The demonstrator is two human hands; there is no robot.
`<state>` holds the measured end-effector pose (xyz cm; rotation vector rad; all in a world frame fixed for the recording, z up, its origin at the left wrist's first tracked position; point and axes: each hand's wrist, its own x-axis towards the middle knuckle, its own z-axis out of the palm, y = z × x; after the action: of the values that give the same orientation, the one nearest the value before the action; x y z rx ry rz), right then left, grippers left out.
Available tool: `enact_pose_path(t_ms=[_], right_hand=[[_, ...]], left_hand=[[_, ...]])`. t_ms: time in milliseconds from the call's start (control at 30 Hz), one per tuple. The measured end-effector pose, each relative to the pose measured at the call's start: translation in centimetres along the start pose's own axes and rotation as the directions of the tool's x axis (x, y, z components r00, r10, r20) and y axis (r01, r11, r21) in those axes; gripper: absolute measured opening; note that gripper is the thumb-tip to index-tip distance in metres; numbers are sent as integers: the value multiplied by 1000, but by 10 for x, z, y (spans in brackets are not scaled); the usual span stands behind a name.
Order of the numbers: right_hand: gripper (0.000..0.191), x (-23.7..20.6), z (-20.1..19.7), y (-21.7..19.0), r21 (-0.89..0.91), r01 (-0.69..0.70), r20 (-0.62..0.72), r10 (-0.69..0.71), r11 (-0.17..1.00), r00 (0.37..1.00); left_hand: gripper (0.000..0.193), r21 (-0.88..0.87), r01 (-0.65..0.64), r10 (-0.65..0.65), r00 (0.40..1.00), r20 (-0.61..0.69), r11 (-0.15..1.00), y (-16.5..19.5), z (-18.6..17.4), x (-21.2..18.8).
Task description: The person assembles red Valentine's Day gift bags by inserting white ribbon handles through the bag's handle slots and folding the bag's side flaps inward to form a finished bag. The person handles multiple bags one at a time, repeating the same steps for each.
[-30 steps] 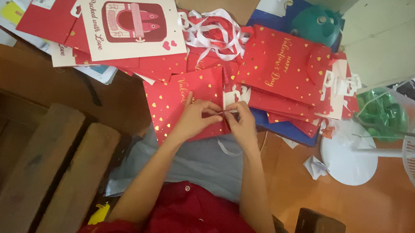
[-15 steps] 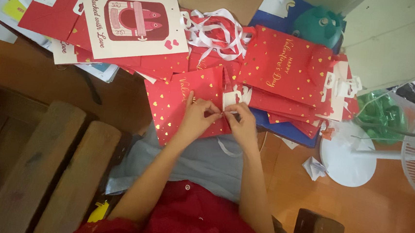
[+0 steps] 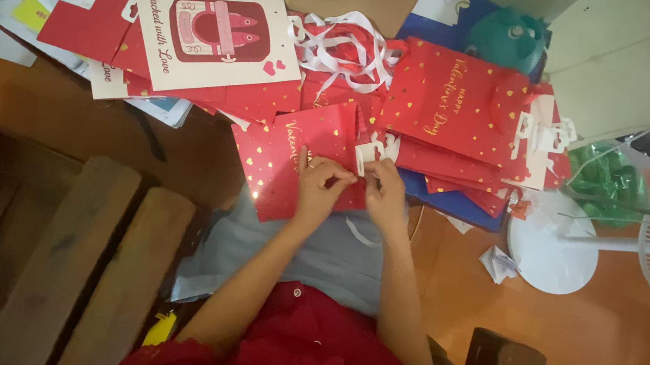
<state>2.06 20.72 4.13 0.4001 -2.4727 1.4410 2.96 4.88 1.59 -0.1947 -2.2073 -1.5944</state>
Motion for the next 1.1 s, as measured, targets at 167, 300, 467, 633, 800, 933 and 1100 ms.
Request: enact_pose_path(t_ms=[167,300,467,633,800,933,1100], right_hand=[[15,-1,3,-4,-3,-77,-10,77,997,997],[14,-3,3,-3,-44,-39,-38,38,998,999],[12,-10,5,4,-51,-44,-21,43,998,999],[19,-9,0,0,-47,-17,-19,16,999,1000],[16,20,-26,-25,-41,-38,-222,28,998,975],[12,69,-49,-43,226,-96,-396,182,969,900],[9,179,-44,-48,-91,433,-321,-438,897,840]], left_hand=[[11,34,-35,35,999,-11,999,-1,-1,-1],[12,57,-69,69,998,-4,996,5,-3,-1],[22,131,-97,100,995,-20,987,19,-7,-1],[39,237,-8,-17,995,102,972,31,-17,6],[22,223,32,-49,996,74,974,32,-19,9],[22,173,22,-42,993,113,985,21,-25,9],[25,182,32,-55,990,127,983,13,-28,8]])
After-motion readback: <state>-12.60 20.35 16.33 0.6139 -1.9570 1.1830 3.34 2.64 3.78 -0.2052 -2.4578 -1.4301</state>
